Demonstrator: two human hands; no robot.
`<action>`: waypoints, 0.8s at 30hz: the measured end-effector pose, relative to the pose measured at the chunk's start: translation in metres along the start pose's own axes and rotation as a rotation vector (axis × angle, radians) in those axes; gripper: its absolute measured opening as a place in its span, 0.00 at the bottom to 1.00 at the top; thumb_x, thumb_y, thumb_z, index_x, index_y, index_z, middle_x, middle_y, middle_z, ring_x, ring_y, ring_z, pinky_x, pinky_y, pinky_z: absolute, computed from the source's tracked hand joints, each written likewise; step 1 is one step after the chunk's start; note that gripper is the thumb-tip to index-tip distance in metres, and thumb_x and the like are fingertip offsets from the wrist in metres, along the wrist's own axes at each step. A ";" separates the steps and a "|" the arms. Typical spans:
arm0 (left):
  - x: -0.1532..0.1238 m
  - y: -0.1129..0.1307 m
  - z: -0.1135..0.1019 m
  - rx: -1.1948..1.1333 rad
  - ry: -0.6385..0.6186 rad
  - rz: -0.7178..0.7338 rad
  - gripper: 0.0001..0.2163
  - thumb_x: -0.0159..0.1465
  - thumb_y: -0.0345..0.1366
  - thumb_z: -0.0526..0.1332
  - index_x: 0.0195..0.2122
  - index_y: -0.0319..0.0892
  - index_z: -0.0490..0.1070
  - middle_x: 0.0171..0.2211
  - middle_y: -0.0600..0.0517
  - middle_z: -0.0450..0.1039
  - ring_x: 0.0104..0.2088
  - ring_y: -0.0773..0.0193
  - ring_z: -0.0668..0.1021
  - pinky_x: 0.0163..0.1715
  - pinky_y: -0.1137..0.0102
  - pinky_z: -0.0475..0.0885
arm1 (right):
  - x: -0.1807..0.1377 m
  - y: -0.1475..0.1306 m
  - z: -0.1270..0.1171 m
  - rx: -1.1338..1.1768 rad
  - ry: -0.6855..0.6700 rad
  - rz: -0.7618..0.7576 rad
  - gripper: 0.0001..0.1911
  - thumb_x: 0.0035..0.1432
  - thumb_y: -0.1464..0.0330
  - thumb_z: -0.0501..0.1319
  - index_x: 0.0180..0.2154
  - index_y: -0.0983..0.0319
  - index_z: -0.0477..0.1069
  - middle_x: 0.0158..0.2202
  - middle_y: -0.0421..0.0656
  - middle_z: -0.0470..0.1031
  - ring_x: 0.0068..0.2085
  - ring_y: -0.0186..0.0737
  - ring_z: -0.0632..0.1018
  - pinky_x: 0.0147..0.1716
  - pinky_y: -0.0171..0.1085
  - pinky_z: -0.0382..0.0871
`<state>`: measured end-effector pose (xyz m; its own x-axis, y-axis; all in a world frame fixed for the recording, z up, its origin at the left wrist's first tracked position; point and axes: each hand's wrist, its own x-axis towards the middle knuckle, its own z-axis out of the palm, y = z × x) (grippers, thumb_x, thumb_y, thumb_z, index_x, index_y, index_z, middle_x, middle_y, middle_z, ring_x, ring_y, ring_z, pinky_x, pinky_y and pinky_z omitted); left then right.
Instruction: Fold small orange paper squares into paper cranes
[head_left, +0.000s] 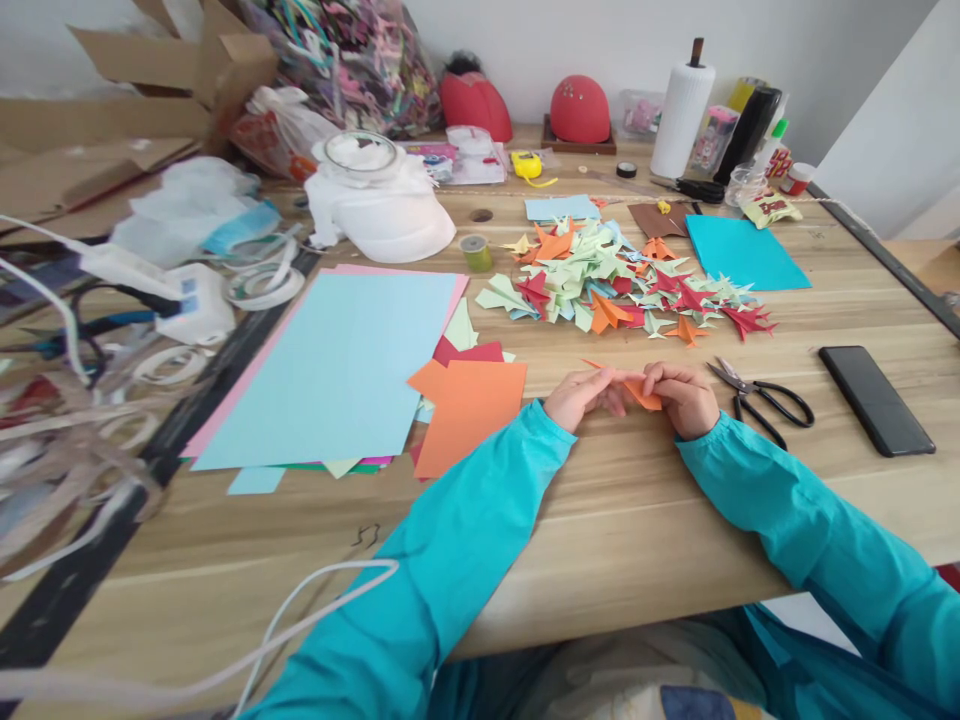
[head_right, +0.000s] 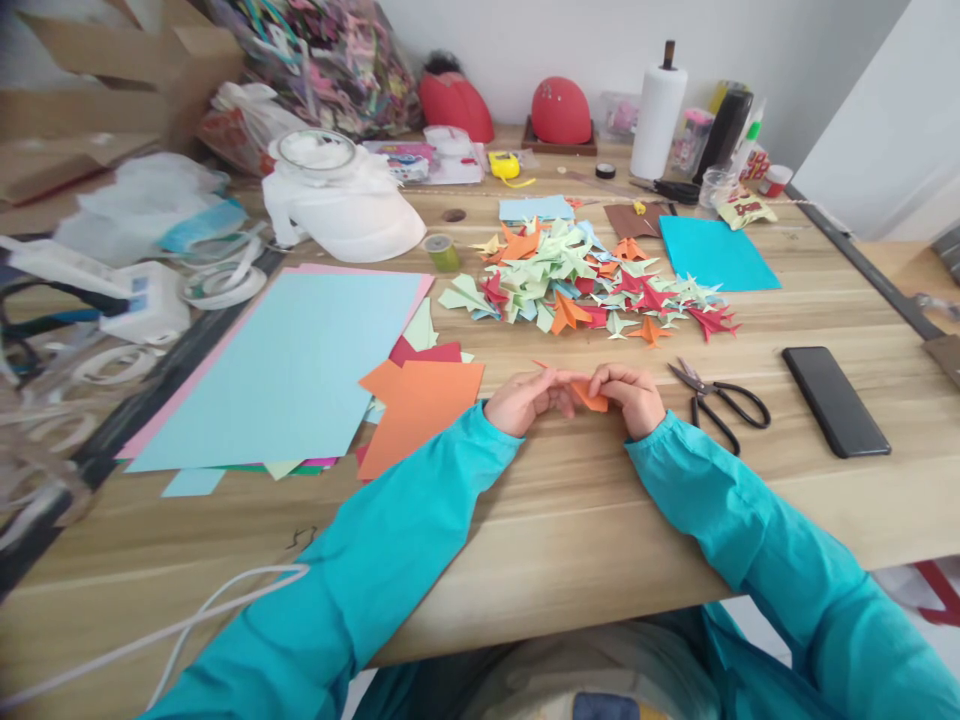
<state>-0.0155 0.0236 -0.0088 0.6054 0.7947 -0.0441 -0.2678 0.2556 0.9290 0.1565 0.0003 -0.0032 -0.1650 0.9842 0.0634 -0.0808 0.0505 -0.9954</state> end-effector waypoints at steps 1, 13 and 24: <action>0.000 0.000 0.000 -0.010 0.012 -0.002 0.24 0.53 0.55 0.60 0.36 0.37 0.78 0.27 0.45 0.75 0.24 0.65 0.75 0.29 0.68 0.71 | 0.000 0.001 0.000 -0.011 -0.005 -0.002 0.05 0.45 0.71 0.57 0.20 0.62 0.70 0.18 0.38 0.64 0.21 0.32 0.65 0.20 0.33 0.57; 0.000 -0.001 0.008 0.054 0.347 0.112 0.21 0.40 0.39 0.72 0.35 0.38 0.77 0.25 0.50 0.78 0.28 0.61 0.79 0.37 0.64 0.75 | -0.001 0.001 0.003 0.089 0.031 -0.036 0.12 0.42 0.67 0.66 0.34 0.61 0.74 0.25 0.39 0.73 0.26 0.35 0.74 0.23 0.34 0.67; 0.001 -0.003 0.007 0.097 0.425 0.145 0.19 0.39 0.38 0.72 0.33 0.37 0.77 0.26 0.49 0.78 0.29 0.60 0.79 0.39 0.62 0.75 | 0.000 -0.003 0.008 -0.099 0.078 -0.176 0.11 0.43 0.62 0.69 0.29 0.61 0.75 0.28 0.42 0.74 0.28 0.35 0.73 0.26 0.36 0.69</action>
<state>-0.0084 0.0199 -0.0090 0.2000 0.9790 -0.0389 -0.2437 0.0882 0.9658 0.1489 -0.0014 0.0001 -0.0805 0.9687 0.2349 -0.0038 0.2354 -0.9719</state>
